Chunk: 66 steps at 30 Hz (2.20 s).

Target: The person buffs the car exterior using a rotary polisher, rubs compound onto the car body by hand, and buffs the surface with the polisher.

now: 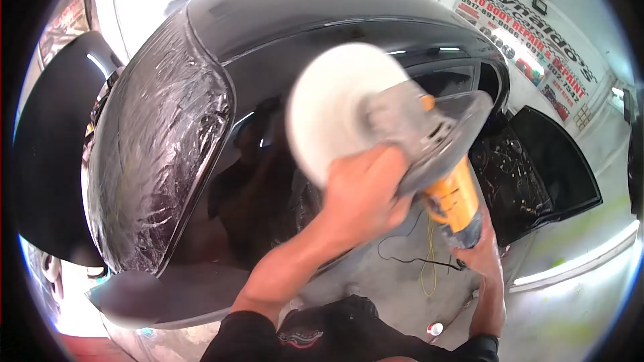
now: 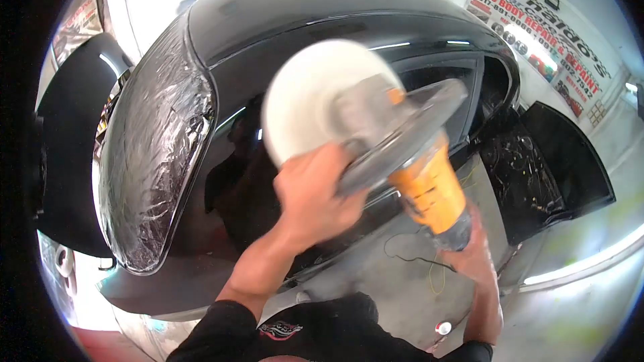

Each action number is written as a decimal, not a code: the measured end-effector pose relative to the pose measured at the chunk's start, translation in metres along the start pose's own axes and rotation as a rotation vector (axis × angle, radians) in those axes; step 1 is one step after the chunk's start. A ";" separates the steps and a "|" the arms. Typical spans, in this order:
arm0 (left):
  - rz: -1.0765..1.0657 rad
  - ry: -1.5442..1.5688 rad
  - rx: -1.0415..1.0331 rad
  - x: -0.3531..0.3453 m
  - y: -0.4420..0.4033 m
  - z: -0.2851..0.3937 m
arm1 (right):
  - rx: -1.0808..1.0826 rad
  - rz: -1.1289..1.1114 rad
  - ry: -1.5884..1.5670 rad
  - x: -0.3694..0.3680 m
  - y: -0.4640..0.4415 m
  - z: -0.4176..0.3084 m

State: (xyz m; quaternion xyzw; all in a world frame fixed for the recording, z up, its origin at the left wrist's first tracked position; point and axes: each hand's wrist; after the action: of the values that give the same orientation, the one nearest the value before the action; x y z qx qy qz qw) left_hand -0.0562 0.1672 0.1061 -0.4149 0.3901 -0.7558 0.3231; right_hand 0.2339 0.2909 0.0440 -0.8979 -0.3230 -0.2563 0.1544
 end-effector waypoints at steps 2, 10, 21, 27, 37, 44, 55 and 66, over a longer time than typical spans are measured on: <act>0.039 -0.050 0.020 0.029 0.038 0.007 | 0.018 -0.055 -0.022 -0.015 0.010 0.000; 0.030 -0.133 -0.012 0.063 0.066 0.023 | 0.093 -0.248 0.038 -0.040 0.001 -0.002; -0.050 0.097 -0.155 -0.053 -0.056 -0.015 | -0.099 0.166 -0.194 -0.023 -0.019 0.031; -0.055 -0.045 -0.124 0.033 0.038 0.007 | 0.109 -0.077 -0.040 -0.043 0.005 0.045; -0.179 -0.058 0.234 0.117 0.171 0.049 | 0.116 -0.505 0.118 -0.074 0.009 0.000; 0.032 -0.216 -0.075 0.047 0.041 0.008 | 0.063 -0.131 0.078 -0.027 -0.004 -0.008; 0.122 0.328 0.026 -0.150 -0.189 -0.021 | -0.063 0.221 0.098 0.141 -0.085 -0.032; 0.444 0.379 0.305 -0.080 -0.193 -0.028 | 0.180 0.059 0.331 0.239 -0.181 -0.103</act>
State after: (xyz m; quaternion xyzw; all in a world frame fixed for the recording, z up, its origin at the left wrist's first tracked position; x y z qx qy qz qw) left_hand -0.0768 0.3354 0.2319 -0.1186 0.4064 -0.7804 0.4602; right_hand 0.2354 0.4994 0.2831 -0.8351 -0.2883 -0.3657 0.2927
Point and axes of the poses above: each hand's wrist, its own y-axis away from the middle knuckle, its own x-axis out of the back of the hand, z = x × y, and after that the axes turned 5 degrees about -z, right-handed
